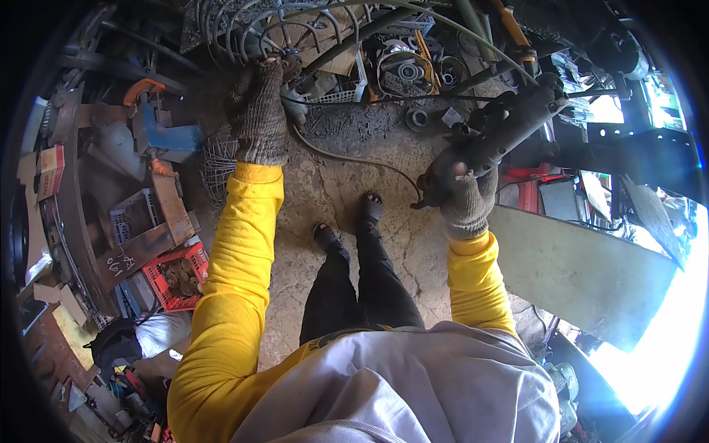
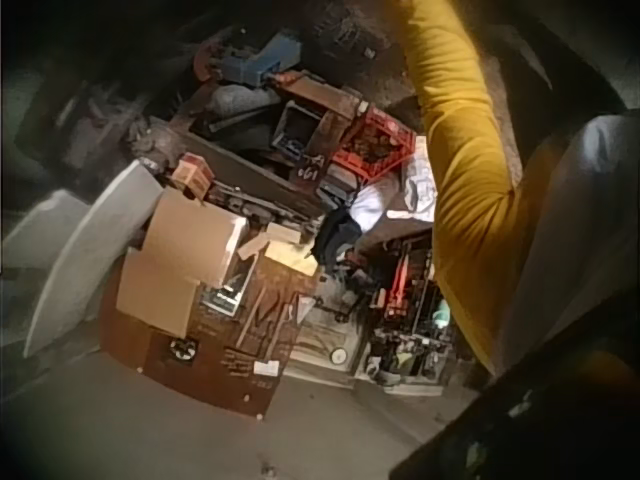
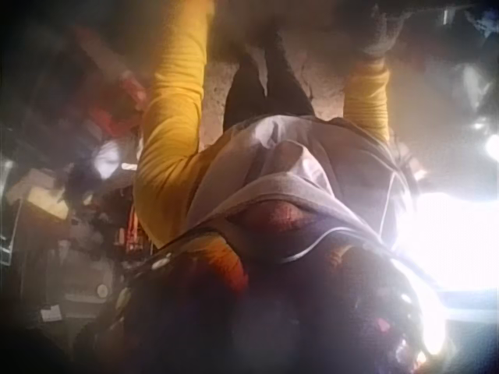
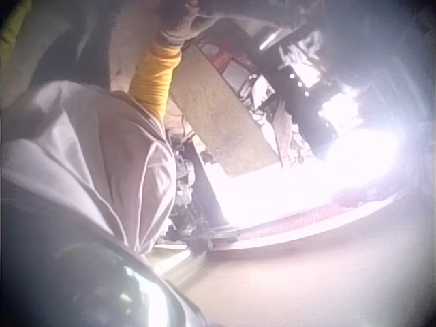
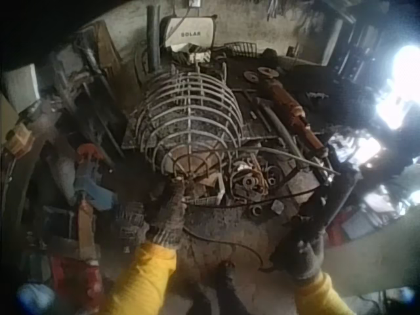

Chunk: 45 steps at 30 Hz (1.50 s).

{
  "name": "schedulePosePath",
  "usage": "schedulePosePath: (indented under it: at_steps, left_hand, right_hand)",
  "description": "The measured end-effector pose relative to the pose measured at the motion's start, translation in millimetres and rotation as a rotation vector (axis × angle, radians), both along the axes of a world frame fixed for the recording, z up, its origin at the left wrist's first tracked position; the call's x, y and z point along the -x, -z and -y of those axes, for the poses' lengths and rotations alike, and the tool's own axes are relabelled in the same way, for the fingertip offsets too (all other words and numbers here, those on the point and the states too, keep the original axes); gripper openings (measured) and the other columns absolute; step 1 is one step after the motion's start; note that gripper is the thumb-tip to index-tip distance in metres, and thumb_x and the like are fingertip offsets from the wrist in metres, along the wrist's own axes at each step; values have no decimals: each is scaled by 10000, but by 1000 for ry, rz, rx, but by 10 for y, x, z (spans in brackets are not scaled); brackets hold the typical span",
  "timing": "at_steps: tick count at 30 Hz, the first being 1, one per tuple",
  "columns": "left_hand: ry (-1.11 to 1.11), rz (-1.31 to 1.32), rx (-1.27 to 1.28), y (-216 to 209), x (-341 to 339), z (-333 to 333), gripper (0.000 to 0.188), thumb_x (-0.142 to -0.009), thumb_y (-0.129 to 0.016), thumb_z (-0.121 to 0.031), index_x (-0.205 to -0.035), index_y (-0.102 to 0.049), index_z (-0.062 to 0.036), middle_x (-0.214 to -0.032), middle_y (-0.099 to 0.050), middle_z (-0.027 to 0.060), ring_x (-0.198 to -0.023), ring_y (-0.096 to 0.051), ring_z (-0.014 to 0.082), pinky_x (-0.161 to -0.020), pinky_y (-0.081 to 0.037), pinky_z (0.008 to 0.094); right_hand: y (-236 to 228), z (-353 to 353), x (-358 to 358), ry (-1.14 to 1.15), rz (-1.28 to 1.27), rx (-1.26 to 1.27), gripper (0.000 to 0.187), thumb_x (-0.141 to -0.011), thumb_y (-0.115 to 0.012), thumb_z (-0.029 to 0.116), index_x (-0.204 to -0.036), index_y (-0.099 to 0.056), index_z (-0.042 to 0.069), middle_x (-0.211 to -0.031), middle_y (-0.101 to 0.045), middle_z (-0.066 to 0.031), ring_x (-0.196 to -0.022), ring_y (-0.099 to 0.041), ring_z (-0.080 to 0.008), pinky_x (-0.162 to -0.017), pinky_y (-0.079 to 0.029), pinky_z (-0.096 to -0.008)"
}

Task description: The person hammers a metal pipe, aligns a small metal piece onto a wire cage, and then welds the pieces together using a welding torch. They then use an angle grinder to smooth the metal.

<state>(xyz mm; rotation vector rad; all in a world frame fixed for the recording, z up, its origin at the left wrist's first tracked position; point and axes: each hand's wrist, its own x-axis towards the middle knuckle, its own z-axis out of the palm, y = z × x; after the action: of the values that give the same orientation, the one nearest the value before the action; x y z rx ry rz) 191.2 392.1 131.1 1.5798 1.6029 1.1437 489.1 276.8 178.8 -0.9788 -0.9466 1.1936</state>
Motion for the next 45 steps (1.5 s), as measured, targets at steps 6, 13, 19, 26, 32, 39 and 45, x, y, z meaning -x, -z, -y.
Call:
schedulePosePath:
  at_steps: [6, 13, 19, 26, 32, 39, 45]
  left_hand:
    - [-113, 505, -136, -118, -100, -13, 278, -957, -635, -199, -1157, -649, -6, -998, -736, 122, -584, -615, 160, -478, -475, 279]
    - [-79, 444, 211, -302, -91, 51, 372, -1057, -448, -192, -1360, -513, 14, -1283, -647, 105, -1126, -660, 190, -900, -546, 296]
    - [-116, 568, -59, -178, -62, -8, 259, -967, -611, -165, -1168, -650, -8, -1051, -724, 112, -696, -628, 164, -578, -489, 281]
    - [-125, -156, -271, -43, -42, 57, 365, -916, -573, -15, -1264, -624, -112, -1237, -671, 109, -1139, -648, 279, -938, -529, 389]
    - [-131, 132, -110, -19, -49, 13, 339, -921, -597, -46, -1260, -609, -44, -1211, -683, 119, -1076, -676, 277, -891, -550, 356]
    - [-147, 538, 100, -364, -149, 54, 396, -902, -609, -23, -1297, -582, -32, -1235, -670, 138, -1081, -674, 300, -880, -557, 372]
    - [-86, -109, -148, 148, 1, 22, 550, -840, -629, 37, -1354, -567, -146, -1318, -624, 132, -1147, -633, 335, -903, -543, 434]
  right_hand:
    - [-76, -30, 42, -41, 5, -7, 498, -911, -692, 354, -1231, -467, 46, -830, -543, -75, -616, -557, -195, -498, -485, -338]
    - [-98, -43, 60, -17, -3, 18, 501, -910, -689, 337, -1241, -458, 40, -815, -548, -86, -614, -559, -203, -515, -497, -350]
    - [-32, -55, 12, -2, -46, 2, 571, -875, -727, 292, -1298, -458, 19, -884, -582, -94, -671, -595, -203, -557, -518, -333]
    - [-69, -47, 21, -41, -79, 16, 621, -850, -761, 287, -1315, -461, 5, -914, -601, -92, -723, -617, -193, -592, -532, -318]
    - [-118, -85, 58, -39, 42, -6, 586, -907, -693, 342, -1333, -426, 42, -785, -545, -80, -548, -521, -180, -477, -464, -316]
    - [-44, -86, -16, -5, 71, -22, 599, -906, -695, 347, -1339, -425, 34, -798, -558, -85, -561, -533, -176, -478, -462, -311]
    - [-148, -83, 11, -84, 40, -19, 598, -906, -701, 326, -1355, -421, 47, -813, -549, -78, -593, -535, -180, -483, -454, -310]
